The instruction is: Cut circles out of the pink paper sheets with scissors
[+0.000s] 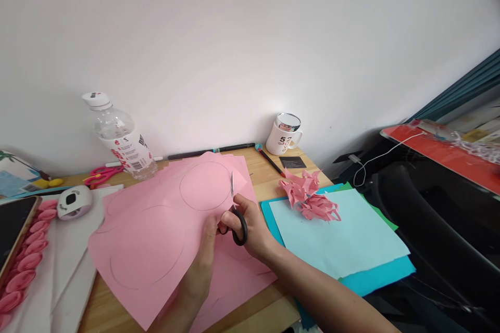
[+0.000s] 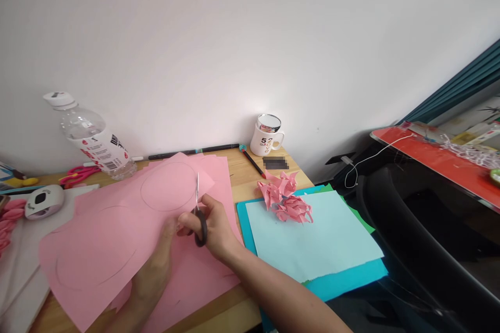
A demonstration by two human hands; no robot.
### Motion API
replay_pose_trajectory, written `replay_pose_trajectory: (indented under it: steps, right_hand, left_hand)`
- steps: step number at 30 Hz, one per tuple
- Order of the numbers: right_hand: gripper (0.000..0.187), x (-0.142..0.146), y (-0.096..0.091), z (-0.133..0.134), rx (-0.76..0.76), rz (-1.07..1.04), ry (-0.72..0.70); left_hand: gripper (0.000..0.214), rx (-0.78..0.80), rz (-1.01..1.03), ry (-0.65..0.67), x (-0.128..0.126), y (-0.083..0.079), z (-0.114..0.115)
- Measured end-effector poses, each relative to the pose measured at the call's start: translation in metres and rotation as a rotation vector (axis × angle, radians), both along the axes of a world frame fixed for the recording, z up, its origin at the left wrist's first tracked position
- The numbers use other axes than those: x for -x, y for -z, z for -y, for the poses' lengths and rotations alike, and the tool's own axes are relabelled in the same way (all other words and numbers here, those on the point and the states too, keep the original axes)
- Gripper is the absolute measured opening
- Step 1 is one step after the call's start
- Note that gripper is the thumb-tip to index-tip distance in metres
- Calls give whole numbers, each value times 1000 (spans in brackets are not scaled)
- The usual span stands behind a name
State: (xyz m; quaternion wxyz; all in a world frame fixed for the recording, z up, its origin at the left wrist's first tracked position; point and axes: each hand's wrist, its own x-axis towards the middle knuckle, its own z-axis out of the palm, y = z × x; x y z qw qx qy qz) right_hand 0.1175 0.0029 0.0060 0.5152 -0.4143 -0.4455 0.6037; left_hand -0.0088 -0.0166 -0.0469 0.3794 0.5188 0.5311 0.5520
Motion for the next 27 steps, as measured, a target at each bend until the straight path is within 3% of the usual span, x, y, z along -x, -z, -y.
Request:
replay_pose_trajectory:
  steps: [9, 13, 17, 27]
  right_hand:
    - [36, 9, 6, 7, 58, -32, -1]
    - [38, 16, 3, 11, 102, -27, -32]
    - [42, 14, 0, 10, 80, -49, -6]
    - [45, 6, -5, 10, 67, -38, -6]
  left_hand:
    - [32, -75, -97, -298, -4, -22, -3]
    - [33, -54, -138, -289, -8, -32, -3]
    - [32, -86, -199, -354, -7, -30, -1]
    - [44, -131, -148, -245, -3, -26, -5]
